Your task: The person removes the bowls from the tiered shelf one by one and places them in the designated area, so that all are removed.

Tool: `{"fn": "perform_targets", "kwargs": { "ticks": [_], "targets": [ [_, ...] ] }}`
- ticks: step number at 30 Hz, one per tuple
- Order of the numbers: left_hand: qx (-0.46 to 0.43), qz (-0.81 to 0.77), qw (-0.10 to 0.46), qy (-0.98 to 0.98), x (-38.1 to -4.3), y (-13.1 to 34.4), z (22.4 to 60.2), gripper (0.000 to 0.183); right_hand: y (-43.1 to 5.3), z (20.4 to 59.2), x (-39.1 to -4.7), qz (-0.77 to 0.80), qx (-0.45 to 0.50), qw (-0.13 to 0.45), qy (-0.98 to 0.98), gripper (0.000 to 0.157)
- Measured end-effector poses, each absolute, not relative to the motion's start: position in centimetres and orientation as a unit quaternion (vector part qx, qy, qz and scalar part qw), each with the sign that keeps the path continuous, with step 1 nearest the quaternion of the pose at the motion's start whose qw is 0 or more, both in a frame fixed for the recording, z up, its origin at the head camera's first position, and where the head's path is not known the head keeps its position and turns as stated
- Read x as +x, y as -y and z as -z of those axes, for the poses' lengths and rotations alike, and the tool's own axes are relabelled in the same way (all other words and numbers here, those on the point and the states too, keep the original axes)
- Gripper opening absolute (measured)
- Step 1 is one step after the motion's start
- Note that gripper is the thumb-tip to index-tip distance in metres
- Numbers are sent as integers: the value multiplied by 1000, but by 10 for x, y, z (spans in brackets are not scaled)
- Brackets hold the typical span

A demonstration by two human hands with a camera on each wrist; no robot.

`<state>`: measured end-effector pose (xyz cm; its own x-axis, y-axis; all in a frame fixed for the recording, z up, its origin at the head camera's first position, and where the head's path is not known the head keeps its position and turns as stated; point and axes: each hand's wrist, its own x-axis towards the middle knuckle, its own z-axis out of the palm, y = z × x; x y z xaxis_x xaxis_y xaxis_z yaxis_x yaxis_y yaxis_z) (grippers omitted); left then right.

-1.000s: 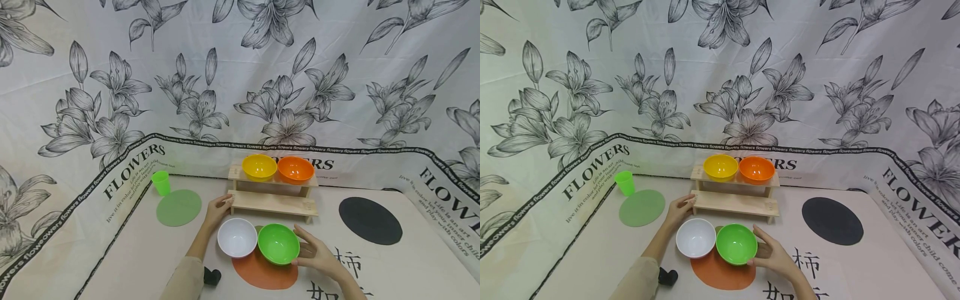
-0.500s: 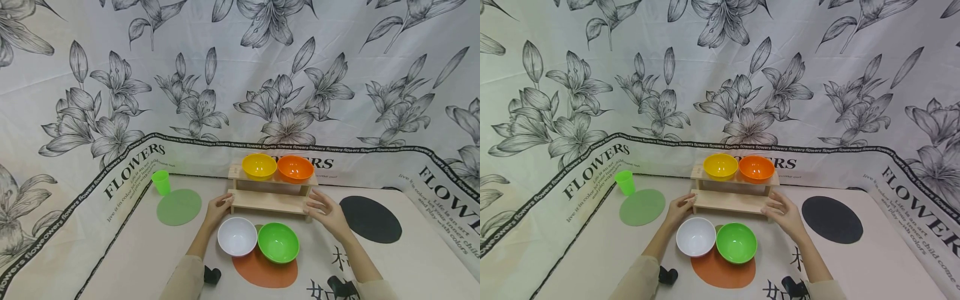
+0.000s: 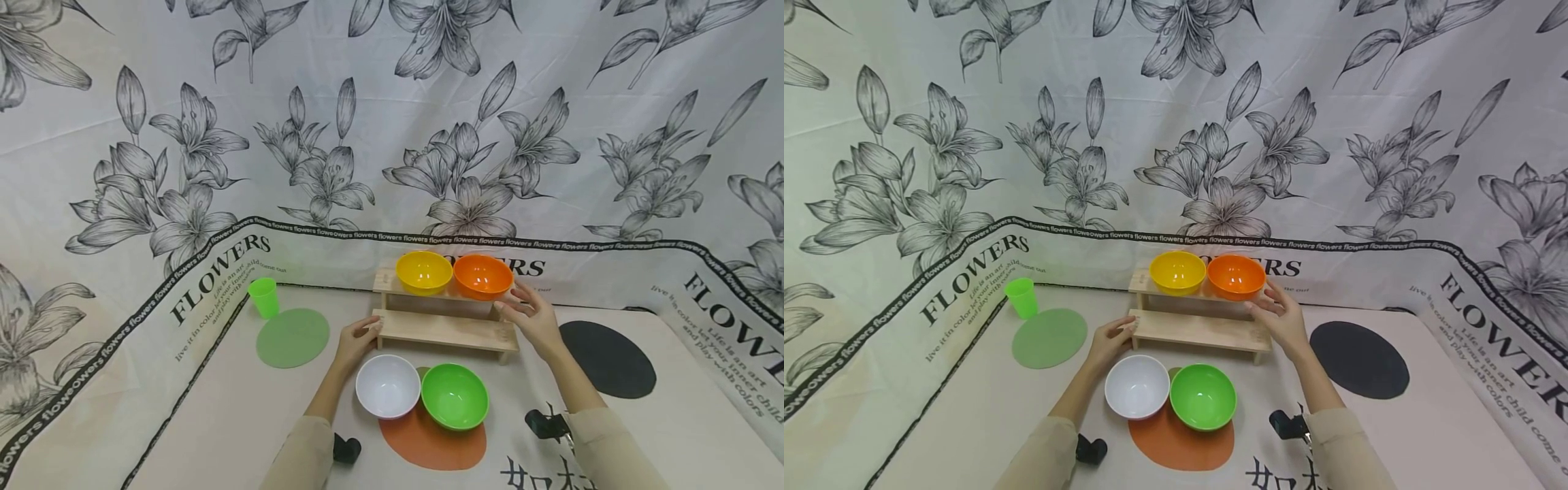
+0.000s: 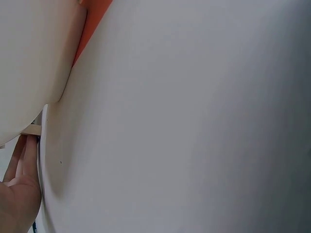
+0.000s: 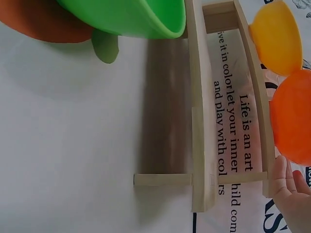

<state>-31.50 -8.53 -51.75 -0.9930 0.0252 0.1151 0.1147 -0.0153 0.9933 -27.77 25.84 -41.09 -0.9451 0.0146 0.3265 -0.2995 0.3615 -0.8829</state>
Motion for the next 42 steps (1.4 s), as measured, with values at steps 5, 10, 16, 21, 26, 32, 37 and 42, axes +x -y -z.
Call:
{"fn": "perform_targets", "kwargs": {
  "ticks": [5,10,16,21,26,32,37,42],
  "targets": [
    [-58,712,29,699,-315,86,518,37,-256,408,-288,-571,78,125,808,71],
    [-62,714,26,697,-315,86,517,37,-254,404,-295,-594,64,85,797,75],
    [-68,722,25,688,-315,86,517,38,-250,399,-299,-604,58,65,792,78],
    [-68,718,23,692,-316,86,518,37,-250,399,-299,-582,57,72,808,81],
    [-65,719,20,692,-317,87,520,36,-249,402,-297,-571,74,95,812,82],
    [-68,719,18,691,-317,88,520,38,-247,403,-291,-577,76,106,806,83],
    [-74,718,7,692,-308,89,507,37,-248,404,-280,-592,89,104,794,81],
    [-67,719,9,692,-311,90,511,37,-250,404,-266,-583,94,81,803,80]
  ]
}}
